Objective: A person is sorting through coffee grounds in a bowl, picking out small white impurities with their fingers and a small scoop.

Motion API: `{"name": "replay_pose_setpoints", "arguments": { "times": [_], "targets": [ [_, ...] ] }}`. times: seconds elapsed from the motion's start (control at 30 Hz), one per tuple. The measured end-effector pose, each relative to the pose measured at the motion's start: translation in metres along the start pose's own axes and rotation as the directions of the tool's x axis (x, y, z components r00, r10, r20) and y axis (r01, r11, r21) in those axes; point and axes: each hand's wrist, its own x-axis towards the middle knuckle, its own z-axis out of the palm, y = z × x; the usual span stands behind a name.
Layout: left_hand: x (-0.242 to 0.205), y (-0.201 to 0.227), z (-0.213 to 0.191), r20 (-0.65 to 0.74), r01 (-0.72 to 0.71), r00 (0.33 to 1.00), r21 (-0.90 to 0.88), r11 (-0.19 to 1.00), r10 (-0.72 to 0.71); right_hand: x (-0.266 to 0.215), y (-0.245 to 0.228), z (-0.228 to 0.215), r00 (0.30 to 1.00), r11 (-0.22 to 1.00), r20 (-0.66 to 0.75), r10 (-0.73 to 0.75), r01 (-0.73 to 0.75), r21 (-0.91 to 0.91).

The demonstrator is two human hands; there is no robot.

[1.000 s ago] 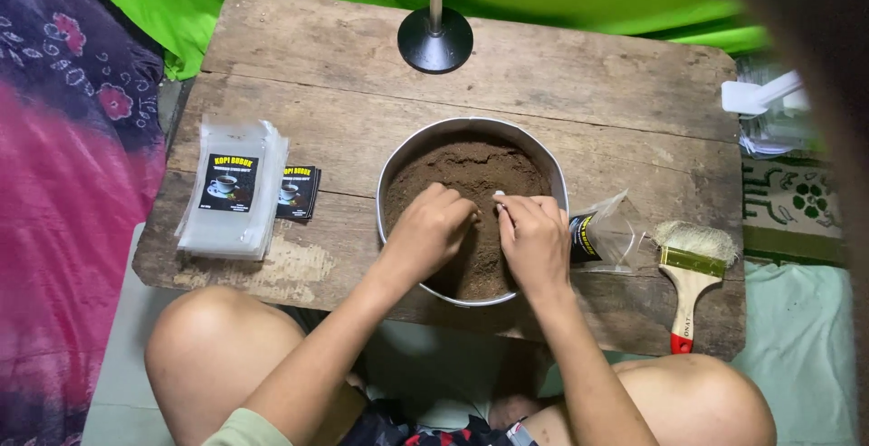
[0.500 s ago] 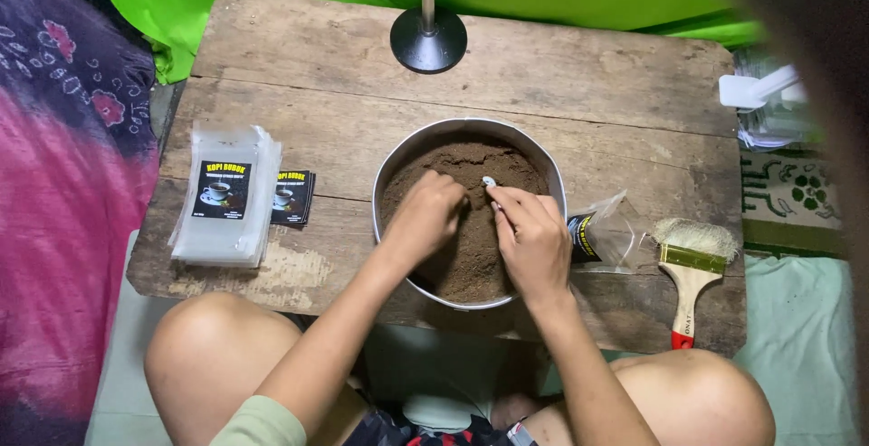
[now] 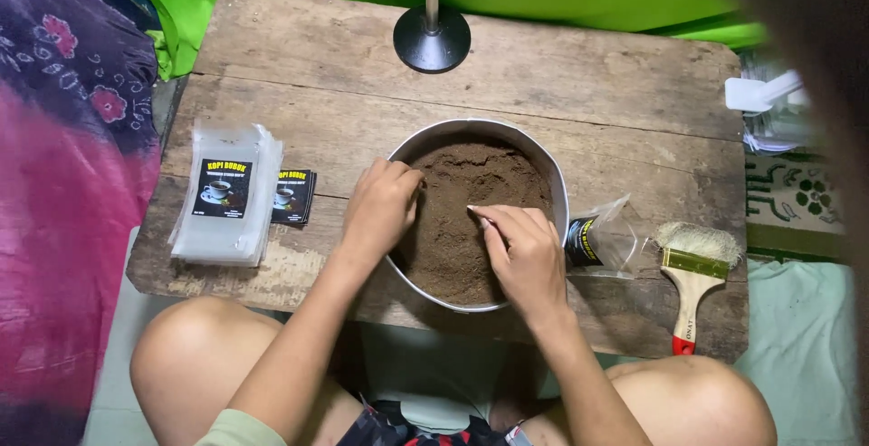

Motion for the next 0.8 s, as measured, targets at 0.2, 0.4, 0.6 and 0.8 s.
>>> {"name": "replay_pose_setpoints", "arguments": {
  "times": [0.2,0.4,0.6,0.8],
  "targets": [
    [-0.002,0.047,0.017,0.089,-0.074,0.993,-0.108,0.991,0.084,0.004,0.009,-0.001,0.998,0.999,-0.070,0.007,-0.010,-0.048],
    [0.006,0.076,-0.025,0.109,-0.089,0.986,-0.279,0.956,0.124,0.024,0.029,0.025,0.997,0.992,-0.043,0.066,-0.070,-0.108],
    [0.015,0.013,0.010,0.016,0.039,0.999,-0.237,0.971,-0.037,0.011,0.037,0.048,0.987,0.992,0.094,0.127,-0.124,-0.032],
    [0.030,0.020,0.027,0.104,0.037,0.994,-0.203,0.978,-0.017,0.013,-0.010,0.001,0.999,0.998,0.018,0.051,-0.051,0.028]
  ]
}}
